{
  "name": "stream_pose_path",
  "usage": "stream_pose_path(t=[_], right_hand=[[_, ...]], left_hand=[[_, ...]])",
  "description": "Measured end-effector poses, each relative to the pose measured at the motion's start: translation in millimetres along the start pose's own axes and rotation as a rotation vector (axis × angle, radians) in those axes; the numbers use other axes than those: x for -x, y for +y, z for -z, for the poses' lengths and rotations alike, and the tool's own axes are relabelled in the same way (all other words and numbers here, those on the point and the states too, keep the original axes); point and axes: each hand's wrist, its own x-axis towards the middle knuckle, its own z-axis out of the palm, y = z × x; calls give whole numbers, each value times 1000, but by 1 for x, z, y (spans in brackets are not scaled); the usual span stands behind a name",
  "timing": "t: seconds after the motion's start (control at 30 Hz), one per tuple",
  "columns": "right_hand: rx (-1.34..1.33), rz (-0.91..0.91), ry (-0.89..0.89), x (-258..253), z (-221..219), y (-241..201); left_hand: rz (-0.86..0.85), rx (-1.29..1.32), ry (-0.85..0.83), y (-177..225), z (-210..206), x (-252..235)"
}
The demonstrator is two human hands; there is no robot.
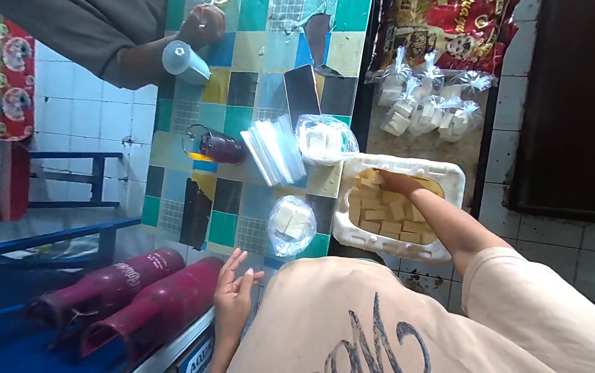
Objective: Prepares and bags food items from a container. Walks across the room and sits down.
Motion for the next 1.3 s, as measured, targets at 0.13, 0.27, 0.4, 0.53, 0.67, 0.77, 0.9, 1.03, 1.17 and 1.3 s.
stream_pose_path(t=[0.13,0.27,0.4,0.53,0.67,0.77,0.9,1.03,1.17,1.3], right_hand=[[-134,-62,-86,-2,4,1],[-257,-96,-126,-9,5,2],[-301,-126,-130,-9,10,-6],[-228,-116,-47,-12,6,-16],[-215,-69,22,-5,-1,-25],[-221,-81,99,3,-21,-34],[-237,-158,198,14,-20,-63],[-224,-271,132,8,-20,-70],[-99,-282,38,5,-15,-73],[-93,-274,52,12,-18,-77]], left_hand=[[-12,4,8,0,1,-1],[-3,12,31,-6,3,-1],[32,24,58,-11,4,2],[76,14,67,-10,6,3],[89,21,86,-6,7,4],[91,20,91,-1,6,7],[137,24,63,7,8,3],[95,57,83,7,12,-7],[53,45,63,7,13,-6],[-77,-15,-7,7,9,-5]])
